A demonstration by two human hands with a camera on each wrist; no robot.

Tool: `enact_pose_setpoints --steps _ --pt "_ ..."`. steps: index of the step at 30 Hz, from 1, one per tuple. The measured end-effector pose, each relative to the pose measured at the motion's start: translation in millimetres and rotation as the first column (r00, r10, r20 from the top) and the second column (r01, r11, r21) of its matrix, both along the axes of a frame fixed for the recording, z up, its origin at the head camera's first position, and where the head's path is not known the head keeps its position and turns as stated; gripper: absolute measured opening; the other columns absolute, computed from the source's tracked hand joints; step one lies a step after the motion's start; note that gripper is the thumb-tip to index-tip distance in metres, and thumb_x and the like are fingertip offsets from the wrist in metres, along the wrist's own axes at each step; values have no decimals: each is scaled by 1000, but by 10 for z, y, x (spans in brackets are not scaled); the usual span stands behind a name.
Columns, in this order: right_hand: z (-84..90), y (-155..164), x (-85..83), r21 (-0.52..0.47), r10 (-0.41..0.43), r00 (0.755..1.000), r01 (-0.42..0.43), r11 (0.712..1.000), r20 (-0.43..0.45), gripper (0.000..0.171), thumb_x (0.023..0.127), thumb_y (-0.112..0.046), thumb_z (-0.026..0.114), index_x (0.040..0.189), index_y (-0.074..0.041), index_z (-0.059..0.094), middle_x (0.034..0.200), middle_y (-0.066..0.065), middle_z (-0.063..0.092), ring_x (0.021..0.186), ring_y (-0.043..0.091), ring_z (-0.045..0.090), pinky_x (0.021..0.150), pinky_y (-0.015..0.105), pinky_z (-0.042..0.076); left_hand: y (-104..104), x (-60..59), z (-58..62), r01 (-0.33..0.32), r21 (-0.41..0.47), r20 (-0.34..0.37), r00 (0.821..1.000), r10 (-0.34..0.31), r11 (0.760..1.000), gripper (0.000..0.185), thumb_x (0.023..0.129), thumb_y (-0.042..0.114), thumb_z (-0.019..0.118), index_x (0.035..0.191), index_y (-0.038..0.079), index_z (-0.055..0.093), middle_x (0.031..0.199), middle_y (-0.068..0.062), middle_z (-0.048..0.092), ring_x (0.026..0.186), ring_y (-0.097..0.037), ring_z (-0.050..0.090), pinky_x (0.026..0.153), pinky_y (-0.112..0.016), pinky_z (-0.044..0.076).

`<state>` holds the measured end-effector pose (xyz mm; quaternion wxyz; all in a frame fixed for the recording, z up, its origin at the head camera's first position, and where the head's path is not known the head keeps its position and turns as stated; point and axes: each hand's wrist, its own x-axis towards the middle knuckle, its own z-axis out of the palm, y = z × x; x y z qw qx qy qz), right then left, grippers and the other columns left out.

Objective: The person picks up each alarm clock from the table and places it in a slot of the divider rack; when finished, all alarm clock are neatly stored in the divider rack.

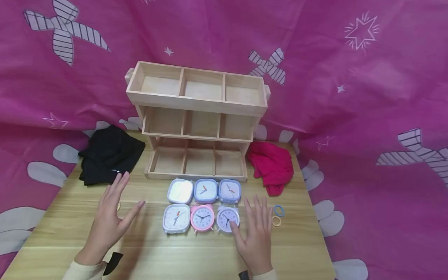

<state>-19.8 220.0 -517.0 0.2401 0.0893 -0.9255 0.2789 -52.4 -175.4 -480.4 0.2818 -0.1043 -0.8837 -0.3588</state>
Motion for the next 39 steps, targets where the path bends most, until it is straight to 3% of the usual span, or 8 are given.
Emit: enact_pose_setpoints --steps 3,7,13,18,22,26,31,39 --pt "-100 7 12 -32 -18 999 19 999 31 82 88 -27 82 162 -14 47 167 23 42 158 50 30 133 69 13 -94 -194 53 12 37 -15 1000 -11 999 86 100 43 76 167 10 35 168 -20 43 152 -50 40 130 -68 27" --pt "-240 36 29 -81 -29 996 35 996 84 89 84 -29 88 162 -14 47 165 24 44 154 51 37 113 84 35 -198 -596 129 38 88 8 999 -39 995 113 79 4 93 170 12 26 171 -21 37 154 -48 35 127 -72 26" --pt "-419 115 37 -124 -14 983 37 992 181 103 77 -37 95 163 -15 44 167 23 42 155 50 35 108 85 39 -303 -1327 225 78 165 5 997 -80 983 127 74 5 97 172 15 17 167 -22 34 152 -43 35 125 -68 32" --pt "-596 213 4 -152 -1 956 47 987 295 112 74 -40 98 167 -18 38 170 21 36 155 51 34 110 82 38 -375 -1906 265 83 220 117 987 -111 972 139 75 15 99 173 30 2 177 -14 14 163 -36 18 132 -65 24" --pt "-739 250 -35 -198 50 926 26 980 374 115 73 -43 98 166 -13 38 173 19 32 158 48 31 118 77 35 -433 -2236 272 86 242 216 966 -141 966 145 75 23 100 171 38 -7 181 0 1 168 -30 4 135 -65 16" --pt "-834 245 -66 -252 113 907 -7 968 406 118 69 -44 100 166 -14 40 174 17 32 160 45 30 122 74 32 -470 -2408 249 115 298 271 942 -199 948 147 75 19 100 170 44 -10 181 8 -4 168 -26 1 135 -64 13" --pt "-933 224 -96 -263 145 904 -39 964 401 122 63 -40 103 166 -19 41 174 15 34 160 42 32 122 74 31 -432 -2515 166 155 406 274 920 -282 900 145 75 7 98 168 50 -5 180 -2 10 167 -33 11 134 -67 17" --pt "-1009 154 -116 -257 119 908 -13 966 402 122 61 -38 104 165 -22 42 170 11 41 157 39 37 123 75 30 -267 -2360 331 176 516 250 905 -344 838 139 78 -9 88 171 40 -2 173 -17 18 159 -50 24 128 -71 28"
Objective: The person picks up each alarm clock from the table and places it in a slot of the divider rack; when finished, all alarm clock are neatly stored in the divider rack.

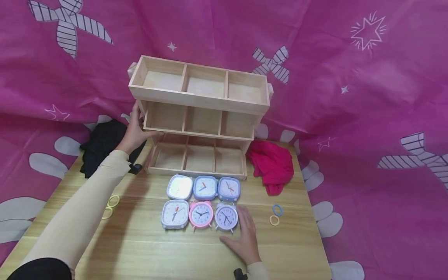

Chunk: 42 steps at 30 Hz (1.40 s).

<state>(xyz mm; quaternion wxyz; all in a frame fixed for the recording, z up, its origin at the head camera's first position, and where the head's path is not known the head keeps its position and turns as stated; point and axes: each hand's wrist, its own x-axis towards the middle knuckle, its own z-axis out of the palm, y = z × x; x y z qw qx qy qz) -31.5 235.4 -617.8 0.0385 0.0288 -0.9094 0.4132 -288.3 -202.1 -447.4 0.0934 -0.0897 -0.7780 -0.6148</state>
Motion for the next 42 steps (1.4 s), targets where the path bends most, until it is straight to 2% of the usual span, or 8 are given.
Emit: enact_pose_setpoints --steps 6,11,18,26,31,34,36,42 --pt "-48 -62 -21 20 -41 999 41 999 -20 114 64 -38 103 162 -22 46 167 12 46 153 40 42 124 75 28 18 26 10 4 -2 20 1000 -4 1000 138 81 -7 88 170 44 -3 177 -10 14 161 -47 24 128 -70 30" --pt "-66 -96 -57 6 -41 998 41 999 -53 107 66 -34 102 159 -19 51 164 12 50 153 36 44 130 69 22 13 29 -8 6 6 13 1000 -6 1000 138 80 -8 87 171 39 -4 177 -12 14 160 -48 25 127 -71 30" --pt "-86 -109 -85 -56 -76 996 74 996 -35 101 66 -36 102 155 -18 57 159 9 57 150 34 49 132 64 20 -52 -134 -234 -8 -1 4 1000 8 1000 141 78 -11 88 170 44 -4 178 -9 14 160 -44 26 125 -71 33" --pt "-15 -51 55 -125 -177 982 184 975 66 97 63 -36 104 150 -29 62 153 -5 61 144 24 53 123 60 41 -86 -184 -304 -12 -6 -3 1000 12 1000 142 78 -2 93 168 53 -2 178 -7 15 159 -45 29 121 -73 37" --pt "157 20 184 -137 -218 975 223 965 50 94 64 -32 105 148 -30 63 151 -6 63 141 16 54 121 34 43 -85 -172 -278 -19 -18 27 999 20 1000 142 79 0 92 167 56 -4 179 -6 13 161 -43 26 123 -72 35" --pt "256 54 175 -181 -213 977 209 961 -5 92 67 -25 104 149 -25 63 151 -2 64 139 10 55 117 15 38 -72 -145 -221 -20 -24 32 999 21 1000 142 80 -4 90 168 50 -6 179 -8 11 162 -44 23 125 -71 33" --pt "320 68 124 -199 -207 976 191 961 -62 91 67 -20 103 149 -21 63 150 3 65 137 6 54 117 11 35 -55 -113 -164 -14 -25 31 999 15 1000 141 80 -6 89 170 46 -7 179 -10 9 163 -45 21 126 -71 31" --pt "506 50 -228 -232 -178 971 138 963 -160 89 68 -12 102 148 -21 65 151 4 64 140 6 51 125 37 33 -9 -7 -13 4 -23 39 999 -3 1000 139 82 -8 86 171 40 -8 179 -12 8 163 -46 19 126 -71 30"
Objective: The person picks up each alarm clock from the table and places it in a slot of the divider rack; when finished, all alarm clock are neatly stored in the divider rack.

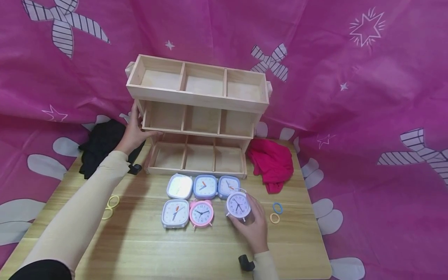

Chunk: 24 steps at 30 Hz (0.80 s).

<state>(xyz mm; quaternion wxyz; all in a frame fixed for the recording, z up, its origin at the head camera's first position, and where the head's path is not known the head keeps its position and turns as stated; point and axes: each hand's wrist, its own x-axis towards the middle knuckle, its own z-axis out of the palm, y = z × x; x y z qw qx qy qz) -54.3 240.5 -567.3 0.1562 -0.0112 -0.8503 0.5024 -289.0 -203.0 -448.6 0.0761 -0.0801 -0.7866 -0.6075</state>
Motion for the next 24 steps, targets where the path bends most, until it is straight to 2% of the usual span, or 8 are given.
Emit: enact_pose_setpoints --steps 4,8,12,16,20,23,24 --pt "148 -88 -340 -27 -5 999 3 1000 -40 78 69 -11 101 140 -15 69 148 9 66 140 24 55 124 52 35 13 27 21 1 -4 3 1000 -1 1000 138 82 -6 87 171 41 -8 179 -11 8 163 -46 19 126 -71 30" --pt "264 -223 -728 -22 -18 996 16 1000 -84 61 70 -12 100 124 -7 72 145 14 67 137 36 59 122 55 38 18 25 20 -7 -7 -1 1000 6 1000 137 83 -5 87 170 43 -7 179 -11 9 163 -46 20 125 -71 31" --pt "301 -367 -1127 39 -31 997 34 999 -73 53 70 -19 100 113 -8 71 143 14 68 133 38 59 114 53 44 6 12 35 -4 -3 -14 1000 4 1000 137 83 -6 87 171 42 -7 178 -11 10 162 -46 21 125 -72 31" --pt "257 -495 -1460 131 -57 998 58 990 -16 52 70 -29 100 108 -12 69 130 15 72 124 38 61 104 53 48 -8 6 42 -4 -4 -28 1000 4 1000 138 82 -7 87 171 39 -8 178 -14 10 162 -46 21 125 -72 31" --pt "198 -581 -1673 194 -86 996 81 978 18 53 71 -32 99 109 -11 69 114 16 74 116 39 63 101 56 48 -65 -109 -133 -18 -9 -44 999 18 1000 141 81 -6 89 169 47 -7 179 -9 12 160 -45 26 125 -71 33" --pt "146 -615 -1765 233 -116 992 101 967 53 53 73 -34 98 110 -12 68 113 15 74 115 40 62 103 56 45 -95 -183 -260 -27 -18 -50 998 26 999 142 80 -2 91 167 55 -6 179 -5 13 159 -43 29 124 -70 35" --pt "129 -622 -1789 246 -122 991 103 964 62 54 73 -35 98 111 -11 68 114 15 74 115 40 62 104 56 44 -90 -170 -256 -27 -24 -49 998 26 999 141 81 -1 91 166 56 -5 179 -5 13 159 -43 29 124 -69 35"
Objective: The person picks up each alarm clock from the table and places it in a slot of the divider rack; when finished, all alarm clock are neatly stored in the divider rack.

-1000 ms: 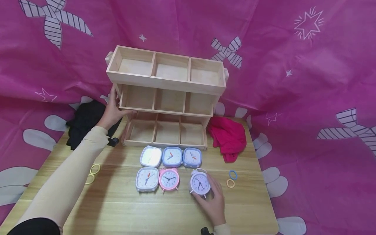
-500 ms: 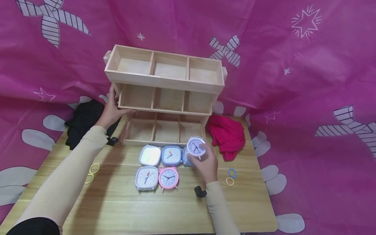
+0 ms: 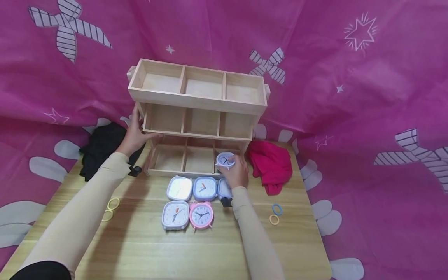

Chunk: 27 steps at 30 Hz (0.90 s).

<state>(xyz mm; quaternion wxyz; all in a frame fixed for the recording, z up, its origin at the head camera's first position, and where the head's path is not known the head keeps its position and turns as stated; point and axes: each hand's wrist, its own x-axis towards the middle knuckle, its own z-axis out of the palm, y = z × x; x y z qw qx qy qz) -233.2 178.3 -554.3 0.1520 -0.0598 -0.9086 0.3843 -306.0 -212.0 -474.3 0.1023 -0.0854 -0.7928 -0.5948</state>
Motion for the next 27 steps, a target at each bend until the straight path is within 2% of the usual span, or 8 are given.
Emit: enact_pose_setpoints --steps 4,10,13,17,20,22,24,27 --pt "-97 -23 -48 50 -11 1000 9 999 23 52 72 -35 98 107 -11 69 125 16 72 119 41 61 111 58 41 16 30 -15 11 11 4 1000 -11 1000 143 79 -1 92 168 52 -6 179 -7 13 159 -44 29 123 -70 36" --pt "-202 -45 -79 134 12 1000 -10 991 -14 45 70 -33 99 98 -10 71 145 20 68 151 40 48 117 63 38 27 49 -10 13 0 -2 1000 -13 1000 144 79 -2 92 169 47 -9 179 -10 11 161 -45 25 124 -71 35" --pt "-216 -53 -86 156 25 1000 -23 988 -11 44 70 -33 99 95 -9 72 135 18 73 153 38 46 116 64 38 24 48 -2 6 -11 -7 1000 -6 1000 144 79 -1 92 169 49 -9 179 -8 11 161 -45 25 123 -72 36" --pt "-207 -56 -98 167 33 999 -33 985 8 43 71 -34 98 94 -8 72 114 17 78 143 38 56 115 63 39 12 31 -2 -3 -23 -13 1000 2 1000 143 79 0 92 168 50 -8 180 -7 10 160 -46 26 122 -72 36" --pt "-208 -51 -107 169 39 999 -43 985 29 43 72 -35 97 95 -9 72 109 16 77 134 39 60 115 62 40 3 23 -5 -9 -26 -6 1000 9 1000 143 80 2 93 168 50 -8 179 -8 11 160 -46 27 123 -72 36" --pt "-208 -44 -105 160 51 998 -56 986 36 44 73 -35 96 98 -8 73 114 18 77 134 40 60 115 64 40 3 19 -1 -9 -25 1 1000 9 1000 144 79 2 93 168 50 -9 179 -9 11 160 -46 27 123 -72 36" --pt "-205 -34 -95 150 66 997 -70 986 29 46 74 -35 96 103 -6 75 127 20 74 139 41 56 115 67 40 2 23 7 -11 -27 10 1000 12 1000 144 79 1 93 168 49 -10 179 -10 11 160 -46 26 123 -71 35" --pt "-174 -18 -54 132 100 995 -96 987 -27 47 77 -30 93 112 -2 76 144 25 65 149 45 47 116 72 40 7 48 52 -14 -41 27 1000 15 999 144 80 0 92 169 45 -12 180 -13 9 160 -47 25 126 -70 33"
